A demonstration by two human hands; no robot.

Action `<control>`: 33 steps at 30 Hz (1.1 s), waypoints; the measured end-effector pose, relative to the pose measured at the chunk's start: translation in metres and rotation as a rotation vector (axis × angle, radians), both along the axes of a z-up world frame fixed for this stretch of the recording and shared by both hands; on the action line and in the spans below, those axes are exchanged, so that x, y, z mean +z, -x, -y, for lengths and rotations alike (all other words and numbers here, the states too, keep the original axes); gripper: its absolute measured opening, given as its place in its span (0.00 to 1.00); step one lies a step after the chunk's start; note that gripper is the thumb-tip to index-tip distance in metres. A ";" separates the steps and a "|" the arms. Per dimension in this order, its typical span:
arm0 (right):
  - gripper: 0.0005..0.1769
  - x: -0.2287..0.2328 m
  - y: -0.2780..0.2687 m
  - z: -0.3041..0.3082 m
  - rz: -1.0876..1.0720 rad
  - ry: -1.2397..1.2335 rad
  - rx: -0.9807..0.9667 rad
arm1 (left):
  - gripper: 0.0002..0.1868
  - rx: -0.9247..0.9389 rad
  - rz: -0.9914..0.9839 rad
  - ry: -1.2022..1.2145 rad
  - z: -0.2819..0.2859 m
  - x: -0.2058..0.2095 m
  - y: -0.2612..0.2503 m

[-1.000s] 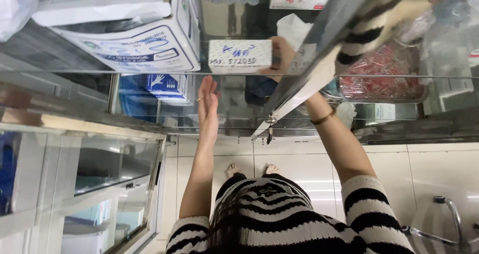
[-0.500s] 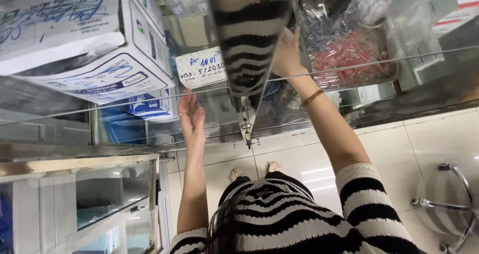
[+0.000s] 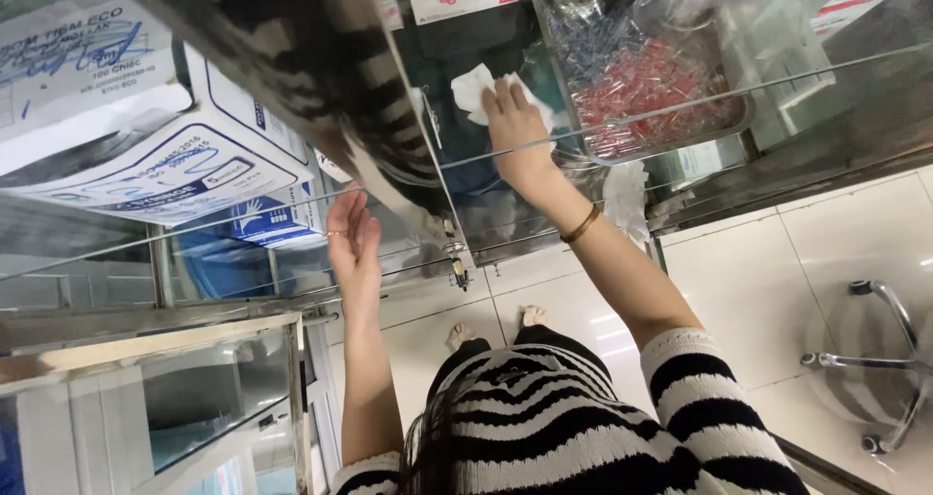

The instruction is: Organizing and cleaning glass medicine vials and trays in a pharmacy storage cabinet.

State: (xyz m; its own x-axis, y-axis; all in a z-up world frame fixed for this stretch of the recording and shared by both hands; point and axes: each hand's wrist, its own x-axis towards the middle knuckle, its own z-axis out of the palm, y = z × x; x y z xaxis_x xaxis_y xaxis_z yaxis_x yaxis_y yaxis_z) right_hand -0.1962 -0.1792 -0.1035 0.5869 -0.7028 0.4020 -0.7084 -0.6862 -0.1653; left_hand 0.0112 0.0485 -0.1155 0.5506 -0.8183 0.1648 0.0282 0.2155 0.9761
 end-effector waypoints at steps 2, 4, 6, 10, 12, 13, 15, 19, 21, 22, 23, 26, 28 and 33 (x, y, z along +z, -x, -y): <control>0.29 0.027 0.000 -0.013 -0.069 -0.096 -0.062 | 0.26 -0.004 -0.010 -0.002 0.000 0.000 0.000; 0.25 0.042 -0.001 -0.019 -0.135 -0.195 -0.121 | 0.26 -0.005 -0.018 -0.005 0.000 0.002 0.001; 0.27 0.046 -0.002 -0.017 -0.049 -0.052 -0.077 | 0.25 -0.013 0.006 0.043 0.002 0.004 0.002; 0.30 -0.033 -0.012 0.043 0.047 0.037 0.005 | 0.25 0.000 -0.037 0.011 0.003 -0.009 -0.001; 0.31 -0.052 -0.020 0.066 0.081 -0.004 -0.023 | 0.25 0.005 0.020 -0.015 0.003 -0.012 -0.002; 0.31 -0.055 -0.022 0.075 0.083 -0.007 -0.020 | 0.25 0.007 0.021 -0.018 0.001 -0.005 0.002; 0.31 -0.055 -0.031 0.099 0.103 0.014 -0.090 | 0.24 -0.004 0.088 -0.020 0.002 0.010 0.006; 0.31 -0.049 -0.039 0.104 0.083 0.017 -0.112 | 0.24 -0.017 0.102 -0.007 0.004 0.014 0.007; 0.33 -0.041 -0.039 0.090 0.029 -0.047 -0.028 | 0.23 -0.023 0.106 -0.029 0.002 0.016 0.008; 0.33 -0.034 -0.035 0.072 0.028 -0.047 -0.028 | 0.23 -0.023 0.105 -0.029 0.002 0.016 0.008; 0.34 -0.028 -0.031 0.054 0.000 -0.078 0.064 | 0.22 -0.010 0.068 -0.020 0.003 0.016 0.008; 0.37 -0.012 -0.005 -0.002 0.036 -0.126 0.244 | 0.21 0.125 0.282 -0.002 0.004 0.038 0.013; 0.37 -0.002 0.016 -0.036 0.100 -0.139 0.336 | 0.22 0.248 0.532 0.008 0.009 0.061 0.011; 0.39 0.020 0.062 -0.086 -0.002 -0.172 0.278 | 0.33 0.169 1.286 -0.053 0.039 0.130 -0.010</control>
